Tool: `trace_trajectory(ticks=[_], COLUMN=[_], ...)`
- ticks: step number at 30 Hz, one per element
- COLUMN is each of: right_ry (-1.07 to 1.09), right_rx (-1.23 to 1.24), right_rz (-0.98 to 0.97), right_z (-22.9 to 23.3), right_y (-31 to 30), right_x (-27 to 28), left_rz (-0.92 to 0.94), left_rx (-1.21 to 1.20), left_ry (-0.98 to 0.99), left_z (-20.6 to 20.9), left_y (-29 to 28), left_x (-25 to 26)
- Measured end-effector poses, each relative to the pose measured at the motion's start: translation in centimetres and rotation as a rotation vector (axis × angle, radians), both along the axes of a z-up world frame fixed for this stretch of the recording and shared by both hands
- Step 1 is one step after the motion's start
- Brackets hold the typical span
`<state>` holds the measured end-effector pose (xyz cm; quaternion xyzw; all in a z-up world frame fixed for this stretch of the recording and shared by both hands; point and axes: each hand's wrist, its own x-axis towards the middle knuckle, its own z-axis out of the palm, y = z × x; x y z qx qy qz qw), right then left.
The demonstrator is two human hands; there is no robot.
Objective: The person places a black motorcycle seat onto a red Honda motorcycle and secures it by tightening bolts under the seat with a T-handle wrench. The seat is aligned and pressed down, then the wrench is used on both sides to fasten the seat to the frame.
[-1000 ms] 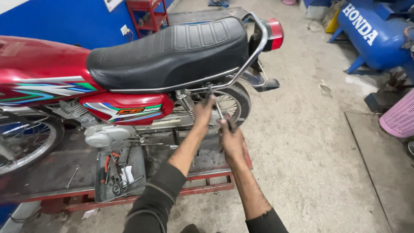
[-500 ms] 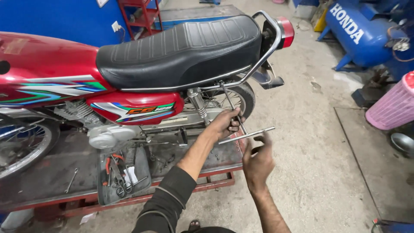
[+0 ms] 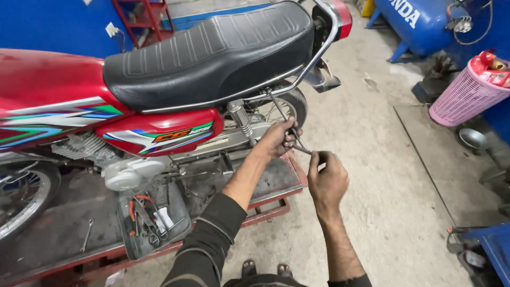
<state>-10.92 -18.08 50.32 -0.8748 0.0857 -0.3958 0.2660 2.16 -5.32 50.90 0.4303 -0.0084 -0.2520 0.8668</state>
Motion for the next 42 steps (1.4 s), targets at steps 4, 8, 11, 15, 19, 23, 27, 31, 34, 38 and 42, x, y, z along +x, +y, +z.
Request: trace_trajectory(ticks=[4,8,11,15,19,23,27,31,34,38,42], right_ry=[0.186,0.431,0.527,-0.197,-0.18,0.164,0.462,-0.025,0.063,0.328,0.47], right_rx=[-0.21,1.123,1.202,-0.284,-0.512,0.229,1.264,0.175,-0.237,0.955,0.964], right_rz=[-0.094,0.381,0.397,-0.04,-0.151,-0.004,0.338,0.033,-0.089,0.309,0.333], right_z=[1.3,0.9,0.3,2.6,2.5,0.9,0.9,1.6,3.4,2.1,-0.1], right_y=[2.1,2.0,1.9,2.9,2.9,2.4,1.9,2.0,3.4,2.7,1.6], right_x=[-0.1,2.1,0.7,-2.4,-0.9,2.0,2.5,-0.8,-1.1,1.4,0.9], left_rz=[-0.008,-0.03,-0.034,-0.019,-0.031,-0.02,-0.032,-0.018,-0.018,-0.032,-0.034], left_rx=[-0.034,-0.086,-0.079,-0.06,-0.07,-0.073,-0.062,-0.04,-0.049,-0.082,-0.061], left_ry=[-0.003,0.017,0.027,0.007,0.023,0.05,0.043,0.061,0.059,0.042,0.029], left_z=[-1.3,-0.4,-0.6,-1.2,-0.2,0.3,1.3,0.3,1.0,0.6,0.6], left_y=[-0.3,0.0,0.4,0.0,0.2,0.5,0.4,0.3,0.6,0.6,1.1], left_x=[1.1,1.2,0.8,1.5,0.7,0.7,0.8,0.7,0.5,0.9,0.8])
